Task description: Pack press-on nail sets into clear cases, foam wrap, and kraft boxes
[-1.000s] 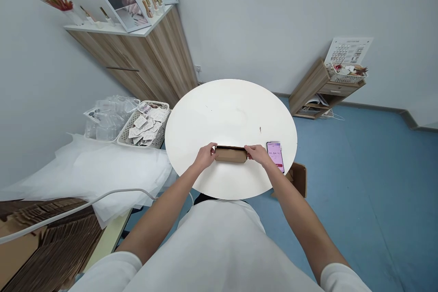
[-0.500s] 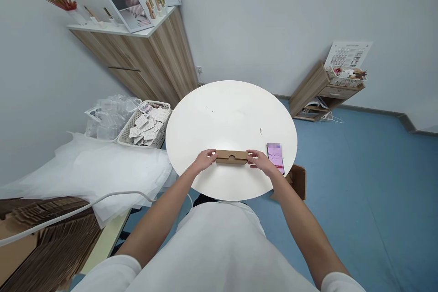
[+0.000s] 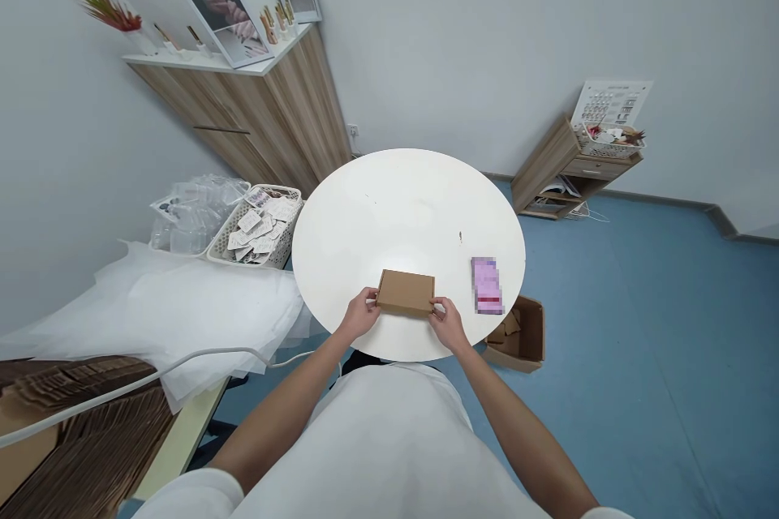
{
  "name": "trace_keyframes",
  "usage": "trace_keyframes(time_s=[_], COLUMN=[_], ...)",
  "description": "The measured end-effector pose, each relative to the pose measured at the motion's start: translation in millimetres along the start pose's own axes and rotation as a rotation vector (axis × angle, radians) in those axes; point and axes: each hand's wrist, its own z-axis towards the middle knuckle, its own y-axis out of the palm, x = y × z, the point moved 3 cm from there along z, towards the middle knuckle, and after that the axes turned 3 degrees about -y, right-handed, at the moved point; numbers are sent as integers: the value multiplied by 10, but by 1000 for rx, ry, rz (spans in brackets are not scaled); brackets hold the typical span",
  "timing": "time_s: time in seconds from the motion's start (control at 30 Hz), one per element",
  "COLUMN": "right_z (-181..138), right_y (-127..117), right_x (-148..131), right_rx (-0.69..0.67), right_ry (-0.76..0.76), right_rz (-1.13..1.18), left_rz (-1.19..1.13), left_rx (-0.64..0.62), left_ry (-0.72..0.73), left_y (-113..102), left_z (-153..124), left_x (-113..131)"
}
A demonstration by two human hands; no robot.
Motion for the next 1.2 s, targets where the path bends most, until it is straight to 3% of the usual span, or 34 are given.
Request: trace_keyframes(time_s=[0.13, 0.3, 0.47, 0.7, 0.87, 1.2], right_z=[-99, -207, -201, -187, -210, -206], right_y=[130, 234, 344, 383, 376, 331], right_x=[143, 229, 290, 323, 316, 317], right_rx=[59, 159, 237, 259, 230, 227], right_ry=[33, 107, 122, 99, 84, 118], right_rz=[1, -67, -201, -329, -373, -345], left_rz=[2, 228, 269, 206, 273, 340], left_rx=[74, 155, 64, -11, -106, -115], left_ry=[-89, -195, -85, -30, 110, 115], left_y=[83, 98, 104, 84, 45, 71], left_z=[-96, -111, -9, 51, 6, 38], left_x=[-138, -218, -244, -266, -295, -374])
